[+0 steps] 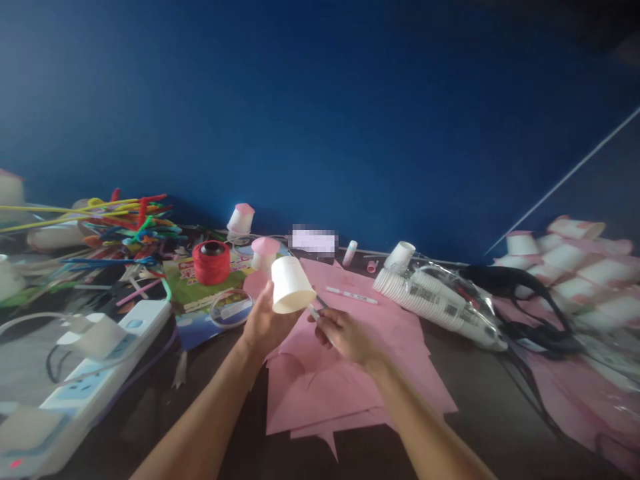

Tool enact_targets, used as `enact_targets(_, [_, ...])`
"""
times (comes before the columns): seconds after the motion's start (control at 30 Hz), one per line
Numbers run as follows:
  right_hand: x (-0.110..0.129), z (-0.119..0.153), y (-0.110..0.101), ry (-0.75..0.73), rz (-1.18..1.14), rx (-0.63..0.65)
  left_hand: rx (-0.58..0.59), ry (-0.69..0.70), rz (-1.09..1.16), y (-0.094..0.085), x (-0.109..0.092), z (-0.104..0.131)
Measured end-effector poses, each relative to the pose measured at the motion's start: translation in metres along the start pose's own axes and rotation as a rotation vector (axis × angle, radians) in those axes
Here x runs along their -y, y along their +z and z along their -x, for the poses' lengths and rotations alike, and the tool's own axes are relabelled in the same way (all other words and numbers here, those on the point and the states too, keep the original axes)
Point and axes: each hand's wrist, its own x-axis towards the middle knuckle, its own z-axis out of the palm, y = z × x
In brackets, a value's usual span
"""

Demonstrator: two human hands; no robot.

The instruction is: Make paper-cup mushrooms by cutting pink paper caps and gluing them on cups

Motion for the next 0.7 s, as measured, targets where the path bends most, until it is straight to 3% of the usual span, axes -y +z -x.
enact_targets(0.2, [0.000,-0.002,0.026,0.178,-0.492,0.070,-0.021,0.121,0.109,0.007,-0.008,-0.001])
enact_targets(0.33, [-0.005,0.005,0.024,0.355,-0.820,0.276,-0.030,0.175,0.060,0.010,-0.014,0.000])
enact_targets(0.43, [-0.008,0.007,0.019,0.381,-0.911,0.342,-0.023,0.169,0.030,0.014,-0.015,0.000])
enact_targets(0.5, [-0.008,0.008,0.019,0.359,-0.860,0.334,-0.018,0.170,0.035,0.016,-0.014,0.000])
enact_targets(0.57, [-0.006,0.009,0.021,0.294,-0.660,0.256,-0.014,0.178,0.046,0.015,-0.015,0.000])
enact_targets(0.7, [-0.002,0.016,0.027,-0.068,0.118,-0.050,-0.011,0.183,0.055,0.013,-0.016,0.000])
